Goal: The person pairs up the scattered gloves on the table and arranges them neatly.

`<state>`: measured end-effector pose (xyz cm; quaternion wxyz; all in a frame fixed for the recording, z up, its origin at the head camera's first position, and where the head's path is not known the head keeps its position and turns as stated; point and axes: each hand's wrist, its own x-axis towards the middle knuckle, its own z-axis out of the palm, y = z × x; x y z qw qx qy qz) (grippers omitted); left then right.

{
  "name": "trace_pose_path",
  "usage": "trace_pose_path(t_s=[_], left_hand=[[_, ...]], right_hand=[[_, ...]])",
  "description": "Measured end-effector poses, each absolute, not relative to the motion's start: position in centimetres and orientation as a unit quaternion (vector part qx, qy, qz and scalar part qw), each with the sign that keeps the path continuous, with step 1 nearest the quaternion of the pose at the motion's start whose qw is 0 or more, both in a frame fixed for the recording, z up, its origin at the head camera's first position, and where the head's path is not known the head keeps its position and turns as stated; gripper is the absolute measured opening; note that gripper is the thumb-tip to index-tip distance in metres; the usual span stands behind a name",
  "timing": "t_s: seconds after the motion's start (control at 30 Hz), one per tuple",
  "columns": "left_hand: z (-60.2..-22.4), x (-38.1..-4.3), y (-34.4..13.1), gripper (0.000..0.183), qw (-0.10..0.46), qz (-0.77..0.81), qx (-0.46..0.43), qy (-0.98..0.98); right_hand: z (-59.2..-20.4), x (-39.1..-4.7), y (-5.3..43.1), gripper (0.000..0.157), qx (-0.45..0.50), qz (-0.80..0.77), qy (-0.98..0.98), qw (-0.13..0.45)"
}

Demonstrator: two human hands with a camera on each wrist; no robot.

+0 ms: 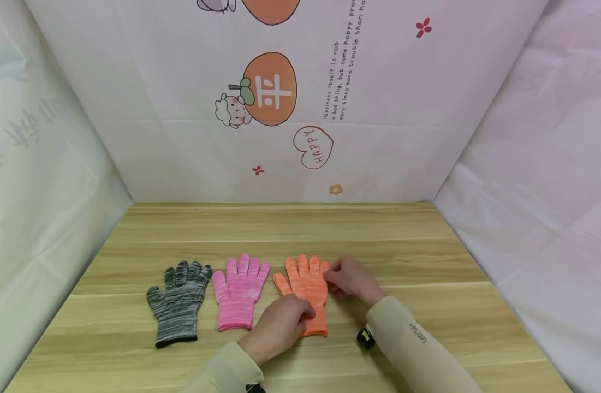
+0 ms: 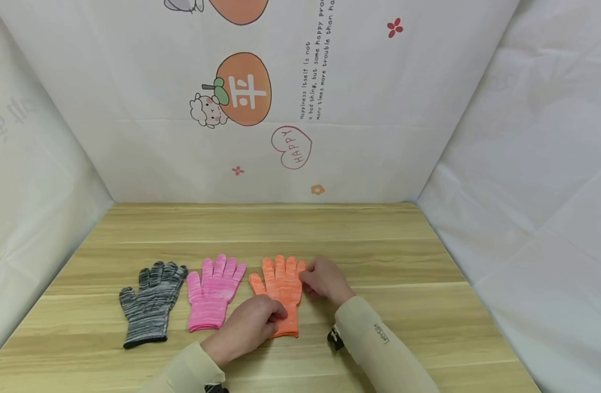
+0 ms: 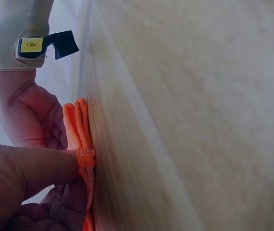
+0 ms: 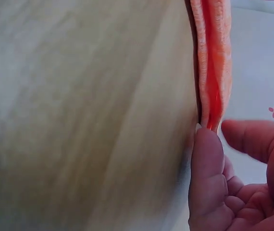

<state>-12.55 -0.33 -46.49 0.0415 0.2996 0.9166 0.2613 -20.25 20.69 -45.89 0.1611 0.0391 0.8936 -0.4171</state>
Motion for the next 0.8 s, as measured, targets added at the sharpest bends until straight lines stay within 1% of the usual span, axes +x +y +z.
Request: trace_pose_path(t_s=[0.07, 0.2, 0.27, 0.5, 0.8], left_hand=[[-46.5, -12.6, -0.3, 0.017, 0.046, 0.262, 0.297, 0.917], [-46.6, -12.7, -0.3, 0.016, 0.053, 0.263, 0.293, 0.918], [-46.6, -12.7, -0.3, 0.016, 0.053, 0.261, 0.293, 0.918], [-46.6, -12.6, -0.3, 0.017, 0.053, 0.256, 0.291, 0.920], [-46.6, -12.7, -0.3, 0.017, 0.046, 0.253, 0.296, 0.920]], right_hand=[[-45.9, -20.4, 20.7, 0.020, 0.034, -0.414, 0.896, 0.155], [-45.8, -20.5, 20.7, 0.044, 0.025, -0.395, 0.906, 0.150], [-45.8, -20.5, 20.7, 0.050, 0.014, -0.383, 0.912, 0.149], [-46.1, -20.7, 20.5, 0.051, -0.024, -0.325, 0.935, 0.137], [-46.2, -21.8, 20.7, 0.043, -0.002, -0.310, 0.943, 0.122]])
